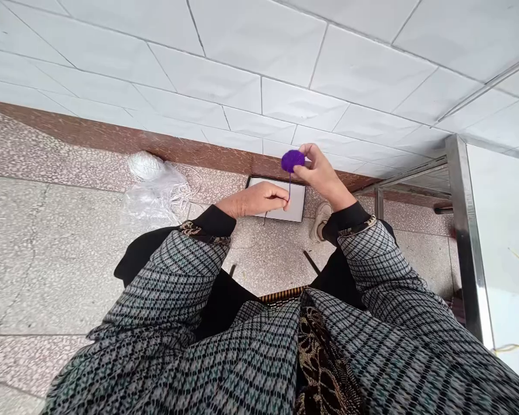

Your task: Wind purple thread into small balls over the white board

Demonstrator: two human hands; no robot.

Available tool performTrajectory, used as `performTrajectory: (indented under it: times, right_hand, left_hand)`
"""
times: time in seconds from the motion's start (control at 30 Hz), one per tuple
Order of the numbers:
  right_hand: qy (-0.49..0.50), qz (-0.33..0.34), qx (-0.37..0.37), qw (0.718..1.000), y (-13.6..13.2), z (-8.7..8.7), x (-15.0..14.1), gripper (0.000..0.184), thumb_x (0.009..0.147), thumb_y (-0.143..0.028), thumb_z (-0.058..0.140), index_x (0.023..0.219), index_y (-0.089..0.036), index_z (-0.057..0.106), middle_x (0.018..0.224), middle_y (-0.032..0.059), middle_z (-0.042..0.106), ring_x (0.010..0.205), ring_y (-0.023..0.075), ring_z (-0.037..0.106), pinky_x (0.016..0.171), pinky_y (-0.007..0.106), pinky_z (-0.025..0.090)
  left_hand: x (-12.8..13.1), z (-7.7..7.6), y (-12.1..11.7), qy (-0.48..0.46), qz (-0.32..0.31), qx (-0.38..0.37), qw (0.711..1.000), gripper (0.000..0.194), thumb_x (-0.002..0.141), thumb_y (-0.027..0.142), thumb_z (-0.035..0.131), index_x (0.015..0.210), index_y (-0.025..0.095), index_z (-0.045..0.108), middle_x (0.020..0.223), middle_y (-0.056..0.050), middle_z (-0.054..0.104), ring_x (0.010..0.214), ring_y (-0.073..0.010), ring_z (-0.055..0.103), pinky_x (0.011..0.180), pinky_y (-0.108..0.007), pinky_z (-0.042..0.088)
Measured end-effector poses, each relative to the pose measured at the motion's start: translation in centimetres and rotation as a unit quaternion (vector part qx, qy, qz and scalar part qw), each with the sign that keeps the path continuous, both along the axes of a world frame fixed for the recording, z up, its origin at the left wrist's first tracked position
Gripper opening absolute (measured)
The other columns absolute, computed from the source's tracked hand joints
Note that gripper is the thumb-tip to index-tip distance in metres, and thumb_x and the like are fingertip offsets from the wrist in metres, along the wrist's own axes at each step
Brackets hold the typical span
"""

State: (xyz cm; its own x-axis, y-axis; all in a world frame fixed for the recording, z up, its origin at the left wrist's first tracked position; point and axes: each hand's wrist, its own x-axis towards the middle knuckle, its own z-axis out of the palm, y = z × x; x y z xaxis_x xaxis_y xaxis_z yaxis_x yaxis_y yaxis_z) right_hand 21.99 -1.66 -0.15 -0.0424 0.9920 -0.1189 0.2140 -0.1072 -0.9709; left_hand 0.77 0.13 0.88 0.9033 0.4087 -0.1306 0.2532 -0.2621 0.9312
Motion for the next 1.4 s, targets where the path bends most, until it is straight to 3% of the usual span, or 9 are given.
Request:
performTrajectory:
  times: [0.13, 0.27, 0.4, 0.6, 0.83, 1.03, 1.13, 1.27, 1.4]
  right_hand:
    - [-0.155, 0.128, -0.047, 0.978, -0.6, 0.3, 0.3, 0.04, 0.073, -0.011, 0.07, 0.109, -0.019, 0.053, 0.097, 0.0012, 0.06, 0.084, 0.0141, 0.055, 0.081, 0.031, 0.05]
    - [-0.017, 0.282, -0.105, 0.953, -1.2, 1.5, 0.7, 0.045, 0.073, -0.022, 0.076, 0.115, -0.017, 0.059, 0.1, 0.0029, 0.065, 0.08, 0.0127, 0.059, 0.077, 0.03, 0.052]
    - [0.195, 0.159, -0.064, 0.966, -1.1, 1.9, 0.7, 0.061, 0.073, -0.048, 0.087, 0.117, -0.021, 0.054, 0.104, 0.0036, 0.064, 0.079, 0.0121, 0.063, 0.073, 0.028, 0.058]
    - [0.189, -0.019, -0.041, 0.981, -0.7, 1.3, -0.4, 0.069, 0.071, -0.062, 0.088, 0.118, -0.026, 0.051, 0.109, 0.0042, 0.062, 0.088, 0.0153, 0.066, 0.08, 0.032, 0.062]
    - [0.188, -0.047, 0.066, 0.979, -0.8, 2.7, 1.9, 0.071, 0.07, -0.075, 0.08, 0.116, -0.027, 0.053, 0.115, 0.0062, 0.062, 0.097, 0.0206, 0.064, 0.083, 0.038, 0.06]
    - [0.176, -0.132, 0.132, 0.967, -0.4, 3.5, 5.0, 0.068, 0.071, -0.083, 0.073, 0.105, -0.027, 0.057, 0.112, 0.009, 0.061, 0.119, 0.0293, 0.058, 0.1, 0.047, 0.056]
    - [0.241, -0.17, 0.178, 0.939, -0.8, 4.3, 5.3, 0.052, 0.076, -0.066, 0.077, 0.102, -0.027, 0.056, 0.109, 0.0092, 0.062, 0.112, 0.0253, 0.057, 0.108, 0.044, 0.051]
    - [0.313, -0.136, 0.218, 0.914, -1.5, 4.9, 4.6, 0.054, 0.067, -0.056, 0.084, 0.102, -0.027, 0.055, 0.105, 0.0058, 0.061, 0.092, 0.0203, 0.055, 0.097, 0.039, 0.054]
    - [0.272, 0.014, 0.14, 0.952, -1.8, 4.3, 2.6, 0.073, 0.057, -0.065, 0.09, 0.108, -0.028, 0.052, 0.098, 0.0027, 0.059, 0.081, 0.0191, 0.057, 0.075, 0.036, 0.056]
  left_hand:
    - [-0.8, 0.3, 1.0, -0.008, 0.103, 0.033, 0.994, 0.02, 0.085, 0.029, 0.054, 0.075, 0.017, 0.067, 0.069, 0.0, 0.062, 0.063, -0.0122, 0.051, 0.065, -0.027, 0.04]
    - [-1.1, 0.0, 2.1, -0.016, 0.2, 0.06, 0.978, 0.016, 0.083, 0.025, 0.053, 0.072, 0.018, 0.063, 0.066, 0.001, 0.057, 0.065, -0.0131, 0.05, 0.067, -0.028, 0.04]
    - [-0.8, -0.5, 2.1, 0.003, 0.222, 0.045, 0.974, 0.017, 0.083, 0.025, 0.052, 0.069, 0.018, 0.059, 0.061, 0.003, 0.05, 0.06, -0.0129, 0.046, 0.063, -0.028, 0.038]
    - [0.3, -0.4, 0.6, 0.002, 0.09, -0.049, 0.995, 0.014, 0.085, 0.024, 0.055, 0.076, 0.018, 0.063, 0.066, 0.001, 0.057, 0.059, -0.0115, 0.053, 0.06, -0.025, 0.043]
    - [1.2, -1.5, 0.4, -0.108, 0.289, -0.2, 0.93, 0.011, 0.089, 0.027, 0.055, 0.097, 0.02, 0.058, 0.064, 0.003, 0.052, 0.056, -0.0122, 0.048, 0.06, -0.027, 0.045]
    - [0.3, -3.2, 1.0, -0.109, 0.338, -0.142, 0.924, 0.016, 0.079, 0.035, 0.065, 0.081, 0.021, 0.059, 0.068, 0.002, 0.049, 0.055, -0.0105, 0.037, 0.055, -0.028, 0.034]
    - [-0.4, -4.4, 1.8, -0.077, 0.349, -0.148, 0.922, 0.016, 0.078, 0.033, 0.063, 0.071, 0.02, 0.057, 0.065, 0.0, 0.052, 0.056, -0.0115, 0.042, 0.056, -0.028, 0.034]
    - [-1.1, -5.8, 3.0, 0.052, 0.351, -0.065, 0.933, 0.014, 0.074, 0.026, 0.064, 0.063, 0.018, 0.062, 0.065, -0.006, 0.062, 0.072, -0.0196, 0.061, 0.071, -0.033, 0.048]
    - [-0.5, -5.1, 3.0, 0.004, 0.351, 0.036, 0.936, 0.027, 0.074, 0.016, 0.065, 0.099, 0.016, 0.076, 0.11, -0.011, 0.077, 0.117, -0.0276, 0.068, 0.103, -0.039, 0.052]
